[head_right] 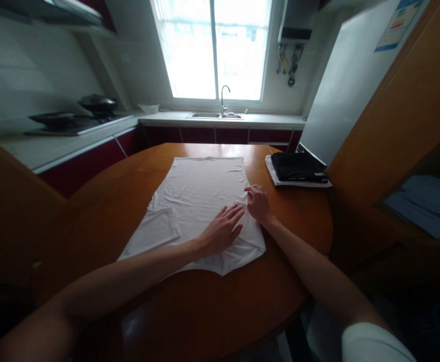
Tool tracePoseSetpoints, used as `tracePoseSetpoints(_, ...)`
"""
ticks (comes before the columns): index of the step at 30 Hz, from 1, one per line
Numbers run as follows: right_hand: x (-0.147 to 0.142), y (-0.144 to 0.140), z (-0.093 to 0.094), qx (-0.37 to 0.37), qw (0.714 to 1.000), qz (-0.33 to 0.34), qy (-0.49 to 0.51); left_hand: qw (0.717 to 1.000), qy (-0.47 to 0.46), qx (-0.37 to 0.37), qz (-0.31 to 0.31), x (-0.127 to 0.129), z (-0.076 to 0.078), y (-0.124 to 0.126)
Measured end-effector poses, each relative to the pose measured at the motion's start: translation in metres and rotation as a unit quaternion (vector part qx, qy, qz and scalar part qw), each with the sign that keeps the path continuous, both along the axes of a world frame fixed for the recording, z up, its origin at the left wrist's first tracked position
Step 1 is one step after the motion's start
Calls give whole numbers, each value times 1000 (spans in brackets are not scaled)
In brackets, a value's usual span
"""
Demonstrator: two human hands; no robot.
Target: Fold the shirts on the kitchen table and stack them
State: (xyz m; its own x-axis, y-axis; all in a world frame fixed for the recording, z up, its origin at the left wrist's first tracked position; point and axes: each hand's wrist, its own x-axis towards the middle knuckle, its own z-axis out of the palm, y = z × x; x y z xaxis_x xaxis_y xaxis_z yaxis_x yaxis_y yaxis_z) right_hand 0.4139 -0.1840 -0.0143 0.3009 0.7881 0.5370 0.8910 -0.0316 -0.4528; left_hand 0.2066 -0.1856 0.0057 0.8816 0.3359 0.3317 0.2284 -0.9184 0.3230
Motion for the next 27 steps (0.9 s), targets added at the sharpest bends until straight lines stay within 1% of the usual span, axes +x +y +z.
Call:
tracePoseSetpoints(2, -7, -5, -1, -33, 998, 47, -40, 996, 71, 22, 45, 0, -10, 6)
tracePoseSetpoints(5, -21, -12, -4, -133, 980, 95, -117, 988, 129, 28, 75, 1, -22, 9)
tracePoseSetpoints(7, -28, -16, -5, -206, 963, 96, -147, 986, 140, 33, 83, 1, -26, 8)
tracePoseSetpoints(9, -30, -17, -3, -257, 950, 86, -155, 985, 145, 33, 90, 2, -27, 6)
tracePoseSetpoints(12, -30, -17, 1, -290, 942, 78, -149, 982, 165, 9, 90, 3, -20, 4)
tracePoseSetpoints(14, -29, -16, 1, -294, 942, 73, -143, 977, 196, -29, 78, 2, -8, 9)
tracePoseSetpoints(17, -30, -17, 2, -272, 950, 61, -142, 969, 223, -84, 67, -6, 21, 29)
tracePoseSetpoints(19, -31, -20, 4, -230, 962, 40, -144, 971, 204, -86, 95, -20, 39, 50)
tracePoseSetpoints(21, -35, -23, 9, -179, 973, 11, -142, 971, 180, -72, 141, -41, 50, 72)
tracePoseSetpoints(22, -38, -24, 12, -160, 977, -1, -138, 968, 175, -65, 165, -54, 52, 82)
tracePoseSetpoints(24, -46, -26, 15, -142, 981, -7, -128, 962, 171, -43, 210, -82, 46, 100)
tracePoseSetpoints(27, -58, -27, 12, -157, 981, 10, -116, 947, 176, -5, 267, -122, 22, 116)
